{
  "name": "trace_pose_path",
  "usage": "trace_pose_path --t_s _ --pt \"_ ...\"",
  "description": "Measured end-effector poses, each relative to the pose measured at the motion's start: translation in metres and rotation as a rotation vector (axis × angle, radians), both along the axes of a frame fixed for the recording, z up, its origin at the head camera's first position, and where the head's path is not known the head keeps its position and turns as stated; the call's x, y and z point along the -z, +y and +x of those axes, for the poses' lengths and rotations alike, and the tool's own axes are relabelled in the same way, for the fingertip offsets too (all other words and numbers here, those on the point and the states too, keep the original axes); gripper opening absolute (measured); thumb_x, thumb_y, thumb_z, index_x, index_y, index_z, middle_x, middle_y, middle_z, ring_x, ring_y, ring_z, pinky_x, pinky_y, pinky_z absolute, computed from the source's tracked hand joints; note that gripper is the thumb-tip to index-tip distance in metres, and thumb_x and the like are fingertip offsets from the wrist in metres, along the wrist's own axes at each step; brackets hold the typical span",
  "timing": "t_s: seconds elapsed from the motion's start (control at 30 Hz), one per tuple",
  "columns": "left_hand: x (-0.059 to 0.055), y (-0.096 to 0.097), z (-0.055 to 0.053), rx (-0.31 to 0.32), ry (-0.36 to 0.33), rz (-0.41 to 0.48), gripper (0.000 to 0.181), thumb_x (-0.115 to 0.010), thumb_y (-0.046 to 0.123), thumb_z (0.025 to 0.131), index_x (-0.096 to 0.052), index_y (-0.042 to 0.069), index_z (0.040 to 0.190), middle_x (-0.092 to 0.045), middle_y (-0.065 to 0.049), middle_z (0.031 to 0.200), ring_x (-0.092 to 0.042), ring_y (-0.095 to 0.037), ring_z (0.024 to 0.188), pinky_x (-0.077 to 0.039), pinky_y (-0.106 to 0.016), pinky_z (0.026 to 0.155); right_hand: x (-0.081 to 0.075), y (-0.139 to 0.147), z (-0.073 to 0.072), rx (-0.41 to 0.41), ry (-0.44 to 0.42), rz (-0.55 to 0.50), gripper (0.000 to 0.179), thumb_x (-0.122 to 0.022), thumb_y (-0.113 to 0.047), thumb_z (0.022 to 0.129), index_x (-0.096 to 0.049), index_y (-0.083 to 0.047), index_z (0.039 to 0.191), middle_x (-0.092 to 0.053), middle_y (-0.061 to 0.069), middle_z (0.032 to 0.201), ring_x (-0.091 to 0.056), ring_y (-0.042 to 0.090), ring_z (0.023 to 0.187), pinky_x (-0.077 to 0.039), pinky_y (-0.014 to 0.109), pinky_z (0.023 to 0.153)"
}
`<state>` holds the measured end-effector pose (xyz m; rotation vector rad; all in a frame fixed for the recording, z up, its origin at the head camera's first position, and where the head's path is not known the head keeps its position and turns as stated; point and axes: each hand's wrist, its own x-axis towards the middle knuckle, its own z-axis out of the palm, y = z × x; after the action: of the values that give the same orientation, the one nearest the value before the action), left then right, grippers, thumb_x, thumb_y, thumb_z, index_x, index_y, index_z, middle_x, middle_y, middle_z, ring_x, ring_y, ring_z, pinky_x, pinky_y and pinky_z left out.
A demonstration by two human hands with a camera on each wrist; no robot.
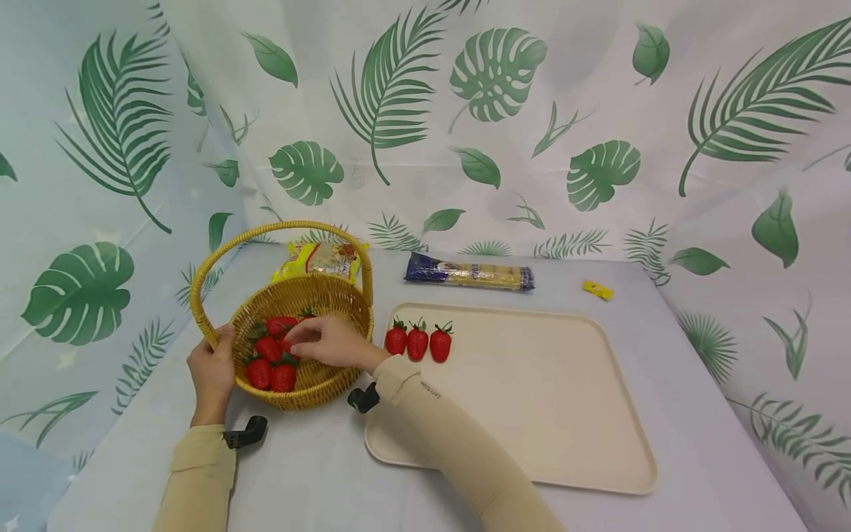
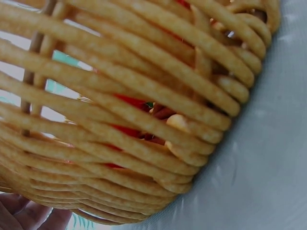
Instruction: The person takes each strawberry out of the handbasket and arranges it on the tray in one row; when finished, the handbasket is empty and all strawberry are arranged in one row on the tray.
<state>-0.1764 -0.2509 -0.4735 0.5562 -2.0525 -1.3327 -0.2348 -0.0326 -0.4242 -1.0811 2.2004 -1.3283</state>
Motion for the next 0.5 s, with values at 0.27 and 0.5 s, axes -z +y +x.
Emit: trace_pose_path --t_s 0.27,0.5 --pt "0.0 0.003 0.001 -0.02 0.0 -0.022 0.041 -0.058 0.034 0.099 -0.069 -0.004 0.111 -0.068 -0.025 0.103 -0.055 -0.021 0.085 -0.038 -0.028 0.074 0.008 -0.01 -0.012 -0.146 -0.085 0.144 0.029 -0.067 -0.02 0.093 -0.07 -0.011 0.12 -0.07 -0.002 0.113 -0.063 0.003 0.093 -0.051 0.022 0.079" --pt "0.0 0.003 0.0 -0.014 -0.009 -0.029 0.041 -0.057 0.034 0.099 -0.069 -0.004 0.112 -0.068 -0.026 0.103 -0.055 -0.027 0.088 -0.038 -0.03 0.075 0.012 -0.017 -0.017 -0.188 -0.128 0.228 0.039 -0.07 -0.017 0.09 -0.065 -0.011 0.127 -0.064 0.0 0.125 -0.057 0.007 0.111 -0.047 0.021 0.088"
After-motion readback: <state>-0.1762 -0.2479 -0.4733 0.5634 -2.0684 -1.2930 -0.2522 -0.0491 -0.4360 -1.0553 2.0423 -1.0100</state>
